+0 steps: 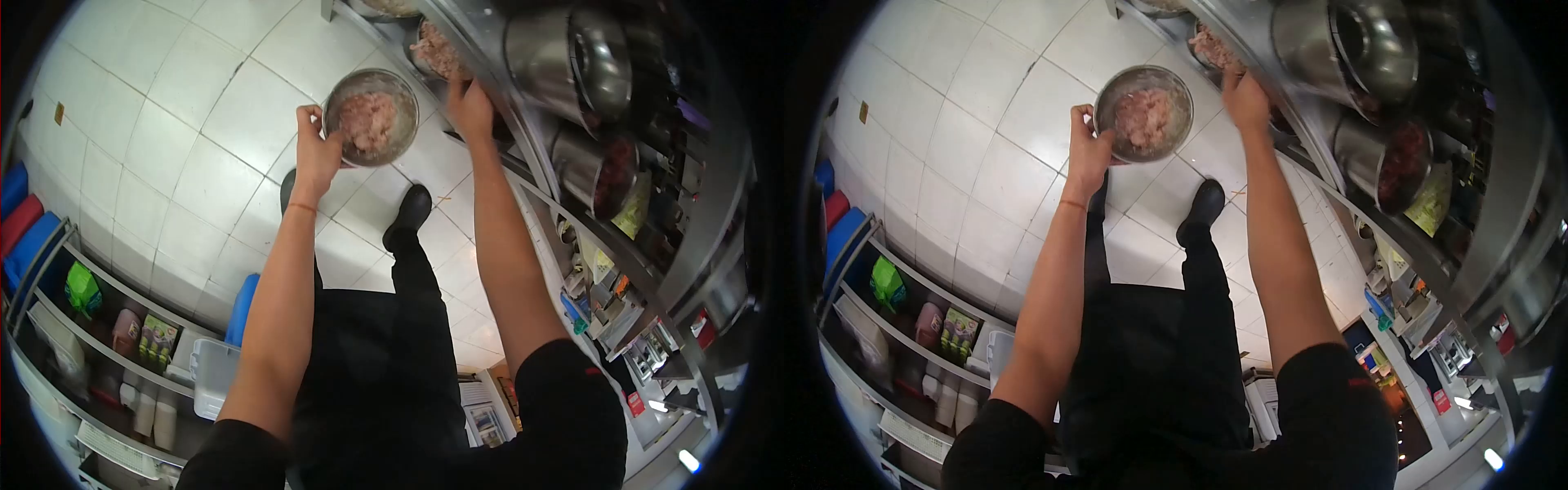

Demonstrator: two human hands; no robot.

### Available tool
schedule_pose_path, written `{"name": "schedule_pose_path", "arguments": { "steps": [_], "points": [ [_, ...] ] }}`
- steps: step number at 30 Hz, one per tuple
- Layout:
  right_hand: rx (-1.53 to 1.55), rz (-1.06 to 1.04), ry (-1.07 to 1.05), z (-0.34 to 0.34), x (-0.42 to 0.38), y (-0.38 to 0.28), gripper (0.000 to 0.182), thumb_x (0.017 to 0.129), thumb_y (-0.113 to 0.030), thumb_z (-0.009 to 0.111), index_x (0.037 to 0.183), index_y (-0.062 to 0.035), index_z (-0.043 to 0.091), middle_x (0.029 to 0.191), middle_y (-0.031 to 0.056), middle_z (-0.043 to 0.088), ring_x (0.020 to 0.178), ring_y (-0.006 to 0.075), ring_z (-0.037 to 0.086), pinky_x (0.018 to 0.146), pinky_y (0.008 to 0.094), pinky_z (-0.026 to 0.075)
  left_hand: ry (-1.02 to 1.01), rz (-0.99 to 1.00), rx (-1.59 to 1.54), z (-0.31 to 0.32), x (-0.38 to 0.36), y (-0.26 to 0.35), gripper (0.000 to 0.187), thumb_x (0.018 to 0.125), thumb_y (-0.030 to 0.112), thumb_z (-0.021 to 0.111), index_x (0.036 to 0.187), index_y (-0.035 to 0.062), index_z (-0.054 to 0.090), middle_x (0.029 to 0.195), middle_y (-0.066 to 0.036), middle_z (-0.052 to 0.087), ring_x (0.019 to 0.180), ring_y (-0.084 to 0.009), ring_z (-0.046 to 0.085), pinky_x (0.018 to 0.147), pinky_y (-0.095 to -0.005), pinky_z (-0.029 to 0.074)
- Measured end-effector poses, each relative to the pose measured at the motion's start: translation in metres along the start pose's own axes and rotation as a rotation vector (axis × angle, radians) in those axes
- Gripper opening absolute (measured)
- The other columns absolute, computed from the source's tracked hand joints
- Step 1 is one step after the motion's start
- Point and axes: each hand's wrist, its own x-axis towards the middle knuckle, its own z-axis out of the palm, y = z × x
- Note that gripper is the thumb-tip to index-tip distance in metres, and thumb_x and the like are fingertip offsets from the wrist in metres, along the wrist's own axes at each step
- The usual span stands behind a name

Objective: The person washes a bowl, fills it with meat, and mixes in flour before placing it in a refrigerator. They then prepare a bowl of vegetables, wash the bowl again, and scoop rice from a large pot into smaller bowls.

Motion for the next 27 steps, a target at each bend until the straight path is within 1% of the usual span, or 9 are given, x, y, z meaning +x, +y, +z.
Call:
{"name": "schedule_pose_path", "arguments": {
  "steps": [1, 2, 5, 11, 15, 20, 22, 23, 27],
  "points": [
    [-0.372, 0.038, 0.036, 0.015, 0.024, 0.008, 0.048, 0.093, -0.037, 0.058, 0.124, 0.0002, 0.056, 0.126, 0.015, 0.058, 0.119, 0.0232, 0.053, 0.1, 0.0313, 0.038, 0.044, -0.055, -0.161, 0.0, 0.009, -0.003, 0.04, 0.082, -0.009, 0.048, 0.115, 0.0079, 0.034, 0.108, -0.017, 0.052, 0.083, -0.0277, 0.063, 0.056, -0.0375, 0.062],
    [-0.427, 0.101, -0.04, 0.024, 0.046, 0.012, 0.048, 0.093, -0.036, 0.059, 0.123, 0.0002, 0.056, 0.126, 0.0147, 0.059, 0.118, 0.0229, 0.054, 0.1, 0.0314, 0.039, 0.036, -0.107, -0.221, -0.002, 0.019, -0.009, 0.046, 0.083, -0.01, 0.045, 0.122, 0.0081, 0.032, 0.113, -0.018, 0.05, 0.088, -0.0323, 0.065, 0.059, -0.0451, 0.065],
    [-0.242, 0.176, -0.212, 0.038, 0.082, 0.007, 0.045, 0.092, -0.034, 0.06, 0.121, 0.0003, 0.057, 0.123, 0.0139, 0.059, 0.115, 0.0222, 0.054, 0.098, 0.0316, 0.04, 0.01, -0.128, -0.29, -0.002, 0.033, -0.024, 0.057, 0.083, -0.01, 0.044, 0.135, 0.0082, 0.029, 0.119, -0.02, 0.05, 0.091, -0.0344, 0.065, 0.057, -0.0429, 0.064],
    [-0.127, 0.244, -0.163, 0.044, 0.084, 0.0, 0.041, 0.089, -0.03, 0.062, 0.117, 0.0005, 0.06, 0.119, 0.0121, 0.061, 0.11, 0.0208, 0.056, 0.094, 0.032, 0.042, -0.179, -0.106, -0.354, 0.011, 0.047, -0.029, 0.061, 0.087, -0.003, 0.042, 0.145, 0.0074, 0.025, 0.128, -0.021, 0.05, 0.095, -0.0361, 0.066, 0.058, -0.0428, 0.064],
    [0.24, 0.399, -0.161, 0.037, 0.077, 0.018, 0.039, 0.088, -0.027, 0.063, 0.115, 0.0006, 0.061, 0.116, 0.011, 0.062, 0.107, 0.0198, 0.057, 0.092, 0.0323, 0.043, -0.199, -0.156, -0.303, 0.042, 0.052, -0.023, 0.058, 0.089, 0.0, 0.043, 0.144, 0.0076, 0.027, 0.125, -0.02, 0.053, 0.091, -0.0341, 0.068, 0.057, -0.0414, 0.064],
    [0.691, 0.573, -0.163, 0.031, 0.034, 0.028, 0.035, 0.086, -0.024, 0.065, 0.112, 0.0008, 0.063, 0.112, 0.0095, 0.063, 0.103, 0.0186, 0.058, 0.089, 0.0326, 0.045, -0.254, -0.196, -0.305, 0.061, 0.052, -0.013, 0.056, 0.085, -0.005, 0.041, 0.139, 0.009, 0.035, 0.125, -0.016, 0.054, 0.098, -0.0316, 0.066, 0.069, -0.0437, 0.064],
    [0.7, 0.445, -0.008, 0.024, 0.013, 0.007, 0.034, 0.085, -0.022, 0.066, 0.11, 0.0008, 0.063, 0.11, 0.0089, 0.064, 0.101, 0.0181, 0.059, 0.088, 0.0327, 0.045, -0.27, -0.177, -0.342, 0.065, 0.057, -0.013, 0.056, 0.084, -0.005, 0.041, 0.138, 0.009, 0.035, 0.124, -0.016, 0.055, 0.098, -0.0313, 0.066, 0.069, -0.0442, 0.064],
    [0.568, 0.209, 0.167, 0.014, -0.004, -0.02, 0.027, 0.083, -0.018, 0.068, 0.105, -0.0006, 0.066, 0.103, 0.007, 0.066, 0.094, 0.0177, 0.06, 0.083, 0.0329, 0.048, -0.279, -0.187, -0.343, 0.065, 0.059, -0.014, 0.056, 0.084, -0.006, 0.041, 0.138, 0.0088, 0.036, 0.123, -0.016, 0.056, 0.097, -0.0317, 0.067, 0.069, -0.0446, 0.064],
    [0.445, -0.043, -0.093, 0.049, -0.056, -0.05, 0.021, 0.082, -0.012, 0.066, 0.101, -0.0037, 0.068, 0.101, 0.0129, 0.068, 0.091, 0.0272, 0.065, 0.08, 0.0358, 0.051, -0.299, -0.201, -0.377, 0.061, 0.065, -0.023, 0.054, 0.085, -0.006, 0.042, 0.137, 0.0085, 0.038, 0.119, -0.016, 0.058, 0.093, -0.0327, 0.068, 0.068, -0.0453, 0.064]
  ]
}}
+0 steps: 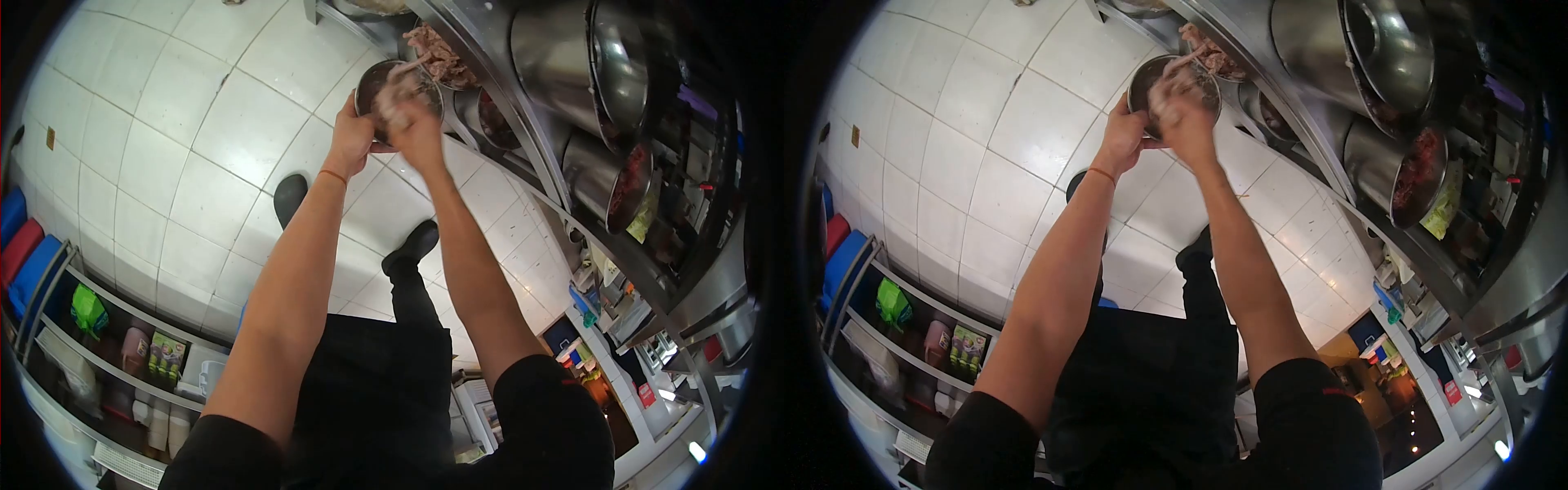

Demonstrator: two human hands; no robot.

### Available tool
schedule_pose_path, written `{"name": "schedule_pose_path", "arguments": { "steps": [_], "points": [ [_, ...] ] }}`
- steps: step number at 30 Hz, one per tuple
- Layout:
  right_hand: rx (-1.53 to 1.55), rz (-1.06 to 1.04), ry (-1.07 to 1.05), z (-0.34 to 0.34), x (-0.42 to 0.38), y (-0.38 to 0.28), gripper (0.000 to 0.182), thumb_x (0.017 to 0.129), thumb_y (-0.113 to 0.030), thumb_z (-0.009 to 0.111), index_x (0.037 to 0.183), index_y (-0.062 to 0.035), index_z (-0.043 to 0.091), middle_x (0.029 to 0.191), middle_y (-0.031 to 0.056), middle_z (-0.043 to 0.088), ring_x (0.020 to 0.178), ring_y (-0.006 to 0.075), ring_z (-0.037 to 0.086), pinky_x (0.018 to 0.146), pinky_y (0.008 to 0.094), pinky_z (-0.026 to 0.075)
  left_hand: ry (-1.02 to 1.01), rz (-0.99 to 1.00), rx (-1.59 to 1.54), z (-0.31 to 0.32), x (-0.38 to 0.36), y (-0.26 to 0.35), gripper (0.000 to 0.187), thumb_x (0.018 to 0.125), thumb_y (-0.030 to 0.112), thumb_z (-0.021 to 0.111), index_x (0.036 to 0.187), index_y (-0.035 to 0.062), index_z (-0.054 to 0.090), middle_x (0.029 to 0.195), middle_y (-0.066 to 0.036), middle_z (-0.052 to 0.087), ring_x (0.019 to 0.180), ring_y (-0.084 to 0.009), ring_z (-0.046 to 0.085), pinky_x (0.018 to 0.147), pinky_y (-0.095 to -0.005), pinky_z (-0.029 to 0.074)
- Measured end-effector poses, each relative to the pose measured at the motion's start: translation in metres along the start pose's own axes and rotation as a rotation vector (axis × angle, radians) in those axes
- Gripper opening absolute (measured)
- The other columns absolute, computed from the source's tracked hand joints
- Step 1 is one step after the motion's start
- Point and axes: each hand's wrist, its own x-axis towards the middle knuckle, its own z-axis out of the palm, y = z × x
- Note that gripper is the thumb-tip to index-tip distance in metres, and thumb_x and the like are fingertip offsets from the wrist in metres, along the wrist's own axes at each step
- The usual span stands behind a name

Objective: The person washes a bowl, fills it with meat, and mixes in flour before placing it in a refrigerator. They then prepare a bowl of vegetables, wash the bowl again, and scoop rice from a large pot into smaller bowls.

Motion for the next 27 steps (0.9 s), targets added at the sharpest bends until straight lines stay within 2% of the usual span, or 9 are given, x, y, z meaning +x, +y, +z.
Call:
{"name": "schedule_pose_path", "arguments": {
  "steps": [4, 6, 8, 11, 14, 20, 23, 25, 27],
  "points": [
    [-0.183, -0.229, 0.031, -0.012, 0.003, -0.029, 0.023, 0.084, -0.012, 0.064, 0.106, -0.005, 0.067, 0.109, 0.0163, 0.067, 0.099, 0.0348, 0.064, 0.082, 0.0403, 0.051, 0.002, -0.009, 0.117, -0.009, 0.005, -0.005, 0.053, 0.085, -0.006, 0.041, 0.136, 0.0074, 0.04, 0.118, -0.017, 0.059, 0.091, -0.035, 0.068, 0.065, -0.047, 0.064],
    [-0.189, -0.104, 0.122, -0.037, 0.029, -0.025, 0.028, 0.088, -0.017, 0.059, 0.113, -0.0051, 0.065, 0.115, 0.0186, 0.064, 0.109, 0.0379, 0.06, 0.089, 0.0428, 0.049, 0.011, -0.009, 0.016, -0.008, 0.008, -0.01, 0.053, 0.083, -0.008, 0.038, 0.134, 0.0047, 0.04, 0.118, -0.019, 0.059, 0.089, -0.0371, 0.069, 0.061, -0.0469, 0.064],
    [-0.346, 0.341, 0.046, -0.052, 0.073, -0.017, 0.04, 0.088, -0.028, 0.059, 0.121, -0.0061, 0.061, 0.12, 0.0191, 0.062, 0.114, 0.0385, 0.057, 0.094, 0.0436, 0.046, 0.024, -0.011, 0.062, -0.001, 0.012, -0.005, 0.053, 0.083, -0.007, 0.036, 0.135, 0.0032, 0.04, 0.117, -0.02, 0.059, 0.087, -0.0381, 0.069, 0.059, -0.0481, 0.064],
    [-0.178, 0.361, -0.075, -0.032, 0.124, 0.047, 0.052, 0.085, -0.039, 0.061, 0.126, -0.007, 0.058, 0.124, 0.0201, 0.061, 0.115, 0.0388, 0.057, 0.097, 0.0438, 0.044, 0.042, -0.024, 0.108, 0.0, 0.009, 0.005, 0.054, 0.081, -0.008, 0.033, 0.135, 0.0007, 0.038, 0.117, -0.024, 0.058, 0.085, -0.0392, 0.069, 0.057, -0.0466, 0.064],
    [-0.442, 0.475, -0.093, -0.036, 0.125, 0.035, 0.06, 0.082, -0.046, 0.063, 0.127, -0.0072, 0.057, 0.129, 0.0218, 0.057, 0.118, 0.0382, 0.055, 0.097, 0.0426, 0.042, 0.028, -0.035, 0.13, 0.0, 0.005, 0.008, 0.057, 0.079, -0.01, 0.031, 0.135, -0.0006, 0.036, 0.115, -0.026, 0.058, 0.083, -0.0392, 0.069, 0.058, -0.0442, 0.065],
    [0.122, 0.613, -0.035, -0.054, 0.09, 0.069, 0.058, 0.09, -0.046, 0.054, 0.124, 0.0013, 0.058, 0.125, 0.0155, 0.059, 0.113, 0.0259, 0.056, 0.096, 0.0383, 0.04, 0.029, 0.009, 0.122, -0.001, 0.003, 0.004, 0.059, 0.078, -0.01, 0.031, 0.136, -0.0006, 0.036, 0.115, -0.026, 0.059, 0.083, -0.0388, 0.069, 0.059, -0.0438, 0.065],
    [0.157, 0.5, 0.097, -0.057, 0.074, 0.055, 0.044, 0.092, -0.032, 0.057, 0.117, 0.0047, 0.061, 0.12, 0.0098, 0.061, 0.108, 0.0206, 0.056, 0.093, 0.0366, 0.042, 0.029, 0.041, 0.109, 0.001, 0.008, 0.005, 0.06, 0.078, -0.01, 0.032, 0.136, 0.0003, 0.036, 0.115, -0.025, 0.059, 0.086, -0.038, 0.069, 0.059, -0.0439, 0.065],
    [0.576, 0.234, 0.081, -0.055, 0.045, 0.011, 0.027, 0.087, -0.016, 0.065, 0.107, 0.0023, 0.067, 0.124, 0.0133, 0.06, 0.109, 0.0217, 0.057, 0.092, 0.0337, 0.045, 0.055, 0.037, 0.077, 0.004, 0.006, 0.005, 0.059, 0.081, -0.007, 0.034, 0.138, 0.0046, 0.039, 0.12, -0.02, 0.057, 0.088, -0.0385, 0.068, 0.057, -0.0478, 0.063],
    [0.053, 0.18, -0.045, -0.039, 0.025, -0.007, 0.017, 0.08, -0.001, 0.069, 0.097, -0.0011, 0.071, 0.126, 0.0193, 0.058, 0.11, 0.0272, 0.059, 0.089, 0.0347, 0.048, 0.038, 0.043, 0.086, 0.005, 0.003, 0.006, 0.059, 0.08, -0.007, 0.035, 0.138, 0.0045, 0.039, 0.12, -0.02, 0.057, 0.088, -0.0388, 0.068, 0.057, -0.0489, 0.063]
  ]
}}
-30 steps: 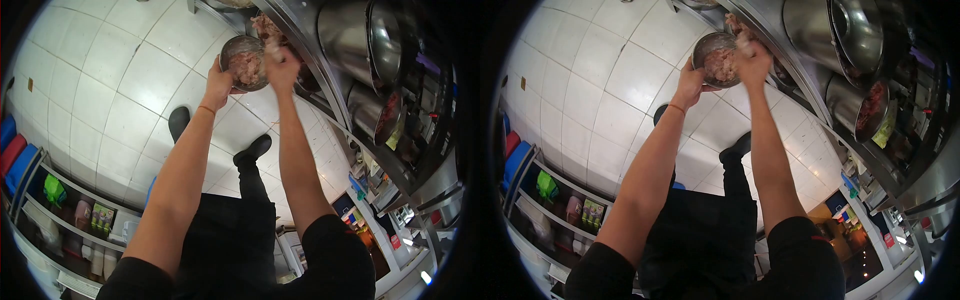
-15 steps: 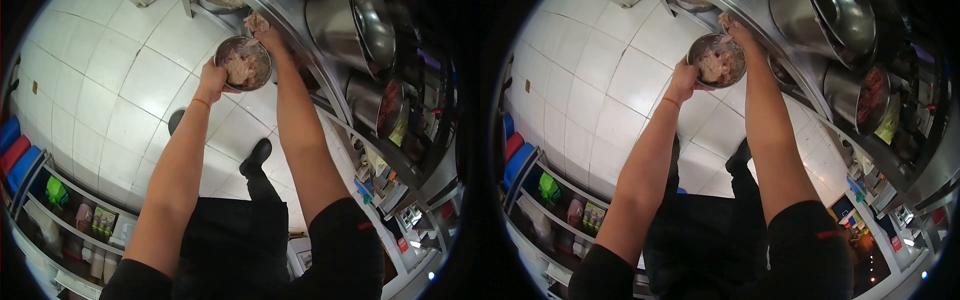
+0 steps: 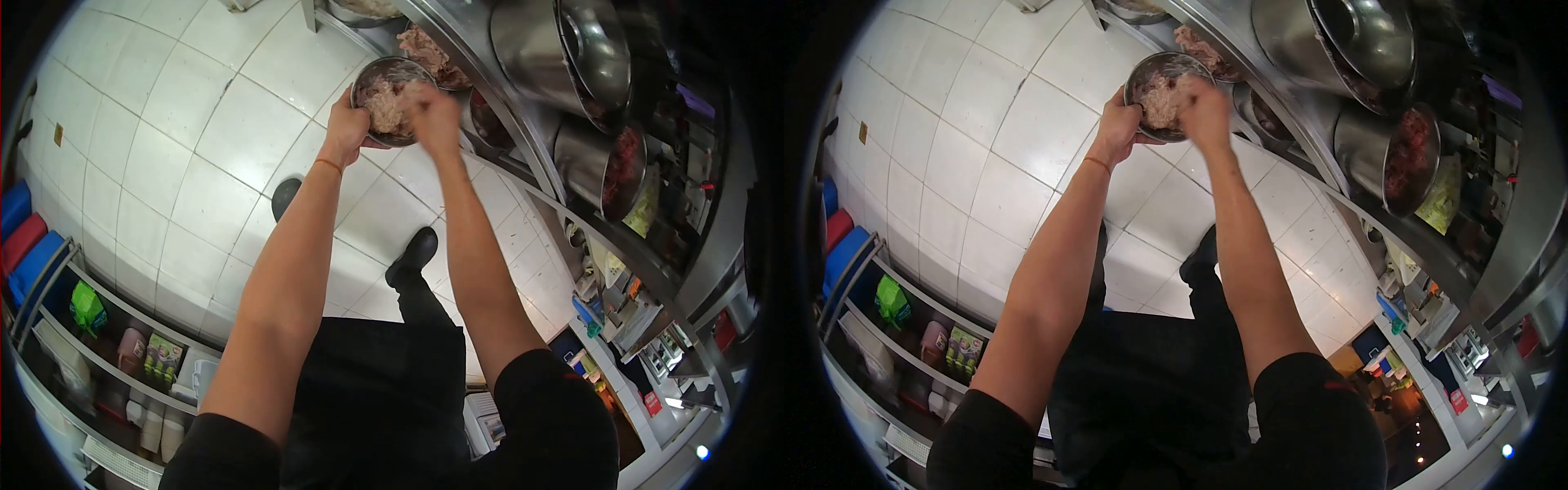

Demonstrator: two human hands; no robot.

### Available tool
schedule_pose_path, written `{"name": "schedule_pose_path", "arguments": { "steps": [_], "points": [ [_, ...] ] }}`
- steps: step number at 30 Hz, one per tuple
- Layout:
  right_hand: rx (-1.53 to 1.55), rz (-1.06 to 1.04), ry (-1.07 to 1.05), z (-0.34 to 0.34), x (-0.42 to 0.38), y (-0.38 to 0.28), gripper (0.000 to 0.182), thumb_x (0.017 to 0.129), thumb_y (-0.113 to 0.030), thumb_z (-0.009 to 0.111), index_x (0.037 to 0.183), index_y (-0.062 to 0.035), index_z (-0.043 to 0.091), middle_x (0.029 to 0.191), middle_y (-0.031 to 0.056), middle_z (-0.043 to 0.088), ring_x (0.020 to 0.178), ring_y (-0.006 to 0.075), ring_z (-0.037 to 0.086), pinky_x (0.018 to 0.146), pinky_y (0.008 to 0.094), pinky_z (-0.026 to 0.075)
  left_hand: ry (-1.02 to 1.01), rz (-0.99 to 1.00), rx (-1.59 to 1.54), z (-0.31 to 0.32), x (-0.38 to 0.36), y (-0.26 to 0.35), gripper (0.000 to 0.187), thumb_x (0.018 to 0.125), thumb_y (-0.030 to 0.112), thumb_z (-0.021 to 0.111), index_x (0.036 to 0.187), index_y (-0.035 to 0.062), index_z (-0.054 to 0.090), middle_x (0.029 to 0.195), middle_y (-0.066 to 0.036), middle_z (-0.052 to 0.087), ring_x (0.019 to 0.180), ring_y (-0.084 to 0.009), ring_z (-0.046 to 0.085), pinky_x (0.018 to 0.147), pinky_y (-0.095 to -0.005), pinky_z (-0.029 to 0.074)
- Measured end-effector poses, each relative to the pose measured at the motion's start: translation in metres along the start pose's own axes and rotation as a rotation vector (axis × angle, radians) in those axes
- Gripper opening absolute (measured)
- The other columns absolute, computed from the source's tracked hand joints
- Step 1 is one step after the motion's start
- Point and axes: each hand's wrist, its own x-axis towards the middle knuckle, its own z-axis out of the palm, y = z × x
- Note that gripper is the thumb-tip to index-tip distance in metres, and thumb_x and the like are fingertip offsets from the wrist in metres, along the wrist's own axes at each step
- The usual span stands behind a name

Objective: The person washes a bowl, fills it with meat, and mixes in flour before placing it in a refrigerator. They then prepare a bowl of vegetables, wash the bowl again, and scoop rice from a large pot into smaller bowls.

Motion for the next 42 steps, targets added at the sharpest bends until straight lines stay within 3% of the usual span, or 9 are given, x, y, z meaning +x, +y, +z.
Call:
{"name": "schedule_pose_path", "arguments": {
  "steps": [7, 11, 17, 18, 23, 27, 29, 34, 42],
  "points": [
    [-0.544, -0.202, -0.194, -0.007, -0.079, -0.024, 0.072, 0.069, -0.023, 0.075, 0.136, -0.0105, 0.049, 0.129, 0.0244, 0.049, 0.121, 0.0454, 0.041, 0.102, 0.0517, 0.035, -0.062, 0.099, 0.271, 0.006, -0.055, -0.013, 0.042, 0.077, -0.003, 0.045, 0.115, 0.0009, 0.061, 0.096, -0.011, 0.066, 0.072, -0.0179, 0.065, 0.054, -0.0304, 0.055],
    [-0.597, -0.274, -0.348, -0.056, -0.198, -0.035, 0.051, 0.081, -0.032, 0.059, 0.125, -0.0053, 0.057, 0.14, 0.0306, 0.04, 0.133, 0.049, 0.032, 0.104, 0.0694, 0.024, -0.257, -0.053, 0.794, 0.061, -0.158, 0.003, 0.03, 0.078, 0.009, 0.054, 0.102, -0.0012, 0.069, 0.081, -0.011, 0.068, 0.068, -0.0163, 0.064, 0.057, -0.0306, 0.052],
    [-0.612, -0.21, -0.797, -0.28, -0.339, -0.087, 0.023, 0.074, -0.024, 0.067, 0.091, -0.0083, 0.067, 0.107, 0.0165, 0.065, 0.101, 0.0363, 0.062, 0.08, 0.0496, 0.051, -0.43, -0.09, 0.619, 0.22, -0.307, -0.052, 0.041, 0.065, -0.001, 0.049, 0.102, -0.0028, 0.067, 0.081, -0.013, 0.068, 0.076, -0.0223, 0.065, 0.068, -0.0356, 0.054],
    [-0.68, -0.125, -0.73, -0.317, -0.352, -0.087, 0.022, 0.073, -0.021, 0.067, 0.091, -0.0081, 0.068, 0.101, 0.0157, 0.066, 0.095, 0.0374, 0.064, 0.077, 0.05, 0.052, -0.494, 0.201, 0.69, 0.242, -0.308, -0.079, 0.044, 0.067, -0.003, 0.047, 0.107, -0.0026, 0.065, 0.088, -0.013, 0.068, 0.081, -0.024, 0.064, 0.07, -0.0362, 0.054],
    [-0.93, -0.199, 0.302, -0.426, -0.384, -0.107, 0.023, 0.073, -0.013, 0.067, 0.095, -0.0066, 0.069, 0.094, 0.018, 0.067, 0.088, 0.0467, 0.062, 0.082, 0.0507, 0.052, -0.494, 0.134, 0.535, 0.376, -0.367, -0.039, 0.043, 0.077, -0.005, 0.043, 0.118, -0.0006, 0.056, 0.099, -0.016, 0.065, 0.081, -0.0303, 0.067, 0.057, -0.0434, 0.059],
    [-0.796, -0.279, 0.422, -0.488, -0.403, -0.129, 0.032, 0.073, -0.02, 0.068, 0.103, -0.0072, 0.067, 0.108, 0.0179, 0.064, 0.095, 0.0414, 0.062, 0.081, 0.0513, 0.051, -0.496, 0.062, 0.597, 0.446, -0.409, 0.008, 0.042, 0.081, -0.005, 0.043, 0.122, 0.003, 0.052, 0.1, -0.018, 0.063, 0.073, -0.0348, 0.068, 0.047, -0.0483, 0.061],
    [-0.259, -0.247, -0.039, -0.538, -0.405, -0.14, 0.04, 0.071, -0.02, 0.069, 0.11, -0.0096, 0.066, 0.108, 0.0199, 0.062, 0.099, 0.0411, 0.06, 0.084, 0.0496, 0.05, -0.487, 0.069, 0.616, 0.462, -0.427, 0.013, 0.046, 0.08, -0.007, 0.042, 0.123, 0.0038, 0.051, 0.1, -0.019, 0.062, 0.071, -0.0351, 0.068, 0.046, -0.0477, 0.061],
    [-0.439, -0.359, 0.388, -0.508, -0.396, -0.091, 0.046, 0.069, -0.037, 0.068, 0.106, -0.0091, 0.069, 0.086, 0.0233, 0.065, 0.089, 0.0403, 0.063, 0.085, 0.0439, 0.05, -0.431, 0.062, 0.642, 0.486, -0.446, -0.013, 0.052, 0.072, -0.013, 0.043, 0.121, 0.0018, 0.056, 0.096, -0.016, 0.064, 0.069, -0.0315, 0.068, 0.048, -0.0444, 0.061],
    [0.224, 0.308, -0.736, -0.499, -0.404, -0.035, 0.038, 0.075, -0.035, 0.069, 0.098, -0.0048, 0.068, 0.093, 0.0138, 0.07, 0.089, 0.0253, 0.067, 0.076, 0.0389, 0.054, -0.399, -0.184, 0.738, 0.47, -0.418, -0.062, 0.052, 0.067, -0.015, 0.043, 0.113, 0.0004, 0.062, 0.088, -0.014, 0.066, 0.072, -0.0281, 0.068, 0.051, -0.0432, 0.06]
  ]
}}
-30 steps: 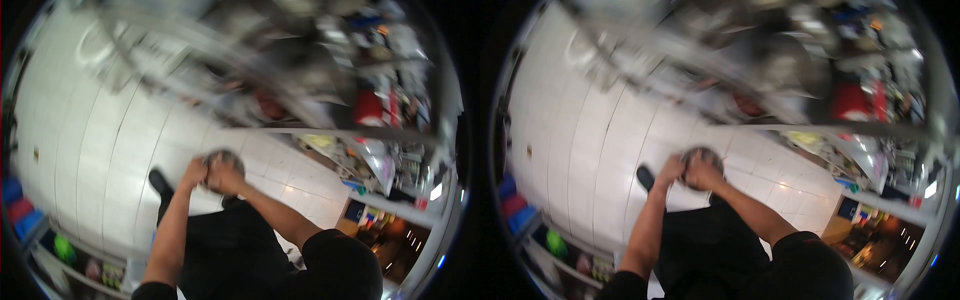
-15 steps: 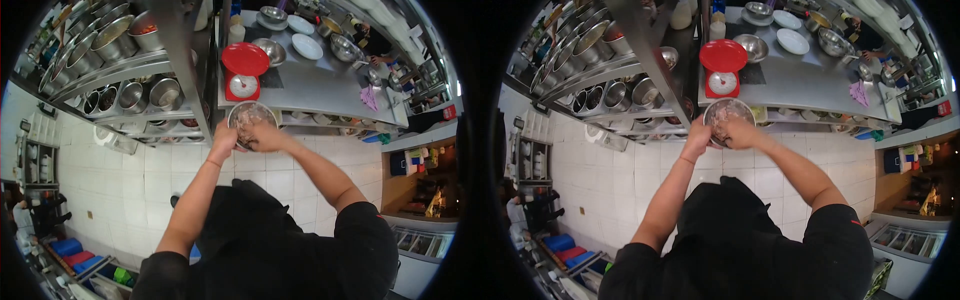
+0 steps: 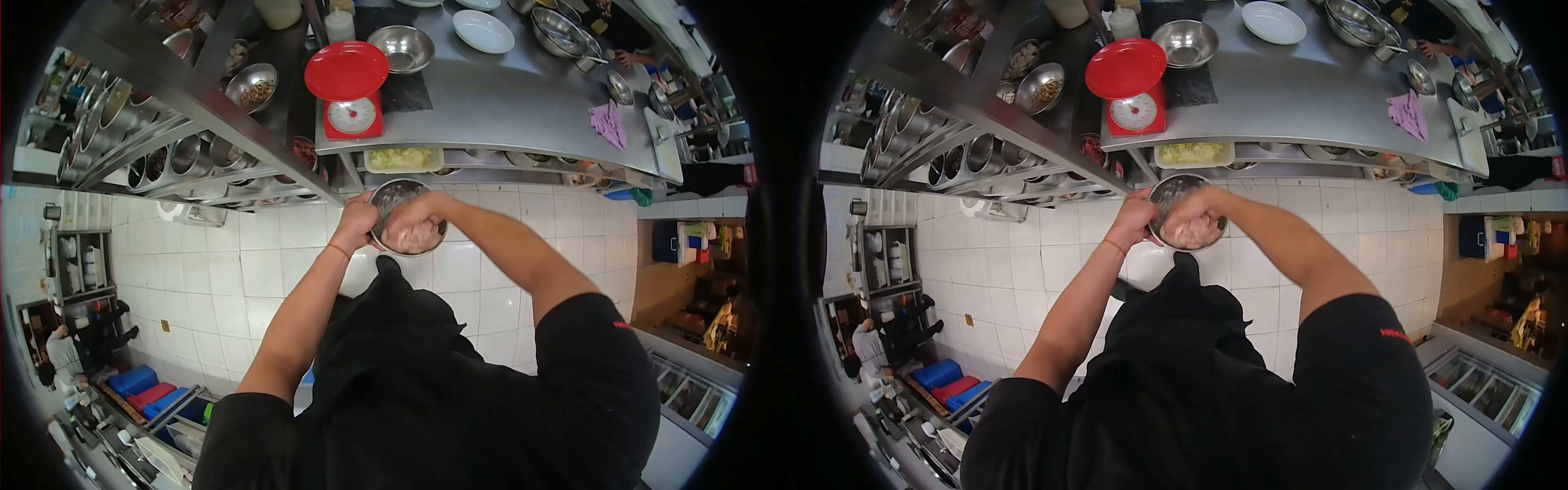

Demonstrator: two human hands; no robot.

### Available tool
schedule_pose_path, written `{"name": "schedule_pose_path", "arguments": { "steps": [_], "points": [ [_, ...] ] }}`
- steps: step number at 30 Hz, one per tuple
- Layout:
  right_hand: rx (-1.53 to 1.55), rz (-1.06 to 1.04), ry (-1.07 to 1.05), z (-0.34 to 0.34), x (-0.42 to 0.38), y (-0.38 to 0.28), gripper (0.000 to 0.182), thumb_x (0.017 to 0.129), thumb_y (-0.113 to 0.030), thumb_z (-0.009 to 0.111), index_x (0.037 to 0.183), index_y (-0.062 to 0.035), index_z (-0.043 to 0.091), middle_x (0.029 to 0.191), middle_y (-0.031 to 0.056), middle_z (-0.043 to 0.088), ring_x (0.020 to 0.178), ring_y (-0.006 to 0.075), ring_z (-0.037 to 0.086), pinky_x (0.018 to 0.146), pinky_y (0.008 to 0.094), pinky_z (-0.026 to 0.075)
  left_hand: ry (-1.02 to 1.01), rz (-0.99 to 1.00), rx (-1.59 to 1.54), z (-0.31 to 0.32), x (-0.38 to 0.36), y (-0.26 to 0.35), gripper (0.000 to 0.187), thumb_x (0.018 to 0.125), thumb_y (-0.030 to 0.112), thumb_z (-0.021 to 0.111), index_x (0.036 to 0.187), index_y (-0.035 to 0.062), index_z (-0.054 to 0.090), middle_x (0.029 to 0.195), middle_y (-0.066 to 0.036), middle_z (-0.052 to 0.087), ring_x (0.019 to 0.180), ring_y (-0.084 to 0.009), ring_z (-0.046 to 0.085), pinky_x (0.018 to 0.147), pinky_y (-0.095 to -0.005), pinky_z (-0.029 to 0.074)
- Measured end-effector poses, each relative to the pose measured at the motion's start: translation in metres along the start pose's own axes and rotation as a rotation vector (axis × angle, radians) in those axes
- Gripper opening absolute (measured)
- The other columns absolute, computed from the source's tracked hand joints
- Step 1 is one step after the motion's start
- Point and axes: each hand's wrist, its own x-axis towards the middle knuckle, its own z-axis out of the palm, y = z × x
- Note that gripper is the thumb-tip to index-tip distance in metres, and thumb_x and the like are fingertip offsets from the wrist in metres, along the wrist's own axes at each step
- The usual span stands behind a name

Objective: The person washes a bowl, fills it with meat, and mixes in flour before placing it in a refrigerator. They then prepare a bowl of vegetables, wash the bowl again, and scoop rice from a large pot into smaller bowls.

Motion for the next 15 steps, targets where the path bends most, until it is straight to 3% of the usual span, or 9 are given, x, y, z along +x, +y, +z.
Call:
{"name": "schedule_pose_path", "arguments": {
  "steps": [1, 2, 5, 9, 11, 15],
  "points": [
    [0.413, 0.146, -0.15, -0.008, -0.005, -0.002, 0.034, 0.076, -0.033, 0.07, 0.097, -0.006, 0.068, 0.094, 0.0108, 0.07, 0.087, 0.0214, 0.067, 0.072, 0.0374, 0.055, -0.022, -0.049, 0.007, 0.005, -0.009, 0.011, 0.054, 0.069, -0.013, 0.042, 0.117, 0.0018, 0.059, 0.091, -0.015, 0.066, 0.074, -0.0309, 0.069, 0.051, -0.0458, 0.061],
    [0.562, 0.186, -0.161, -0.023, -0.013, -0.005, 0.031, 0.081, -0.03, 0.072, 0.096, -0.0044, 0.068, 0.095, 0.0064, 0.071, 0.076, 0.0164, 0.069, 0.068, 0.0339, 0.058, -0.017, -0.036, 0.011, 0.005, -0.013, 0.022, 0.054, 0.069, -0.013, 0.042, 0.117, 0.0018, 0.059, 0.091, -0.015, 0.066, 0.074, -0.0309, 0.069, 0.051, -0.0458, 0.061],
    [0.674, -0.03, -0.096, -0.074, -0.035, -0.042, 0.026, 0.083, -0.028, 0.07, 0.094, -0.0043, 0.067, 0.091, 0.0059, 0.071, 0.074, 0.0137, 0.069, 0.063, 0.0312, 0.058, -0.054, 0.075, -0.038, 0.001, -0.027, 0.067, 0.052, 0.074, -0.009, 0.043, 0.124, 0.0038, 0.052, 0.101, -0.017, 0.064, 0.078, -0.0349, 0.069, 0.051, -0.0491, 0.062],
    [0.727, -0.278, 0.072, -0.143, -0.086, -0.14, 0.022, 0.086, -0.029, 0.066, 0.088, -0.0069, 0.068, 0.087, 0.0059, 0.072, 0.071, 0.0132, 0.069, 0.058, 0.0299, 0.059, 0.071, 0.458, -0.035, -0.001, -0.043, 0.147, 0.047, 0.084, -0.002, 0.043, 0.131, 0.0022, 0.045, 0.106, -0.02, 0.062, 0.079, -0.0341, 0.069, 0.053, -0.0422, 0.063],
    [0.715, -0.329, -0.056, -0.186, -0.083, -0.165, 0.032, 0.087, -0.027, 0.063, 0.107, -0.0019, 0.065, 0.098, 0.0137, 0.071, 0.077, 0.0193, 0.071, 0.066, 0.0337, 0.061, 0.081, 0.506, -0.051, -0.012, -0.026, 0.179, 0.047, 0.084, -0.003, 0.042, 0.131, -0.0009, 0.041, 0.114, -0.021, 0.059, 0.086, -0.0354, 0.069, 0.058, -0.042, 0.064],
    [0.711, -0.514, 0.224, -0.22, -0.073, -0.206, 0.035, 0.087, -0.032, 0.061, 0.106, -0.003, 0.065, 0.099, 0.0127, 0.071, 0.078, 0.0207, 0.071, 0.07, 0.0351, 0.061, 0.074, 0.524, -0.074, -0.028, 0.002, 0.21, 0.048, 0.085, -0.004, 0.039, 0.133, -0.0035, 0.035, 0.121, -0.022, 0.054, 0.095, -0.0367, 0.066, 0.063, -0.0437, 0.064]
  ]
}}
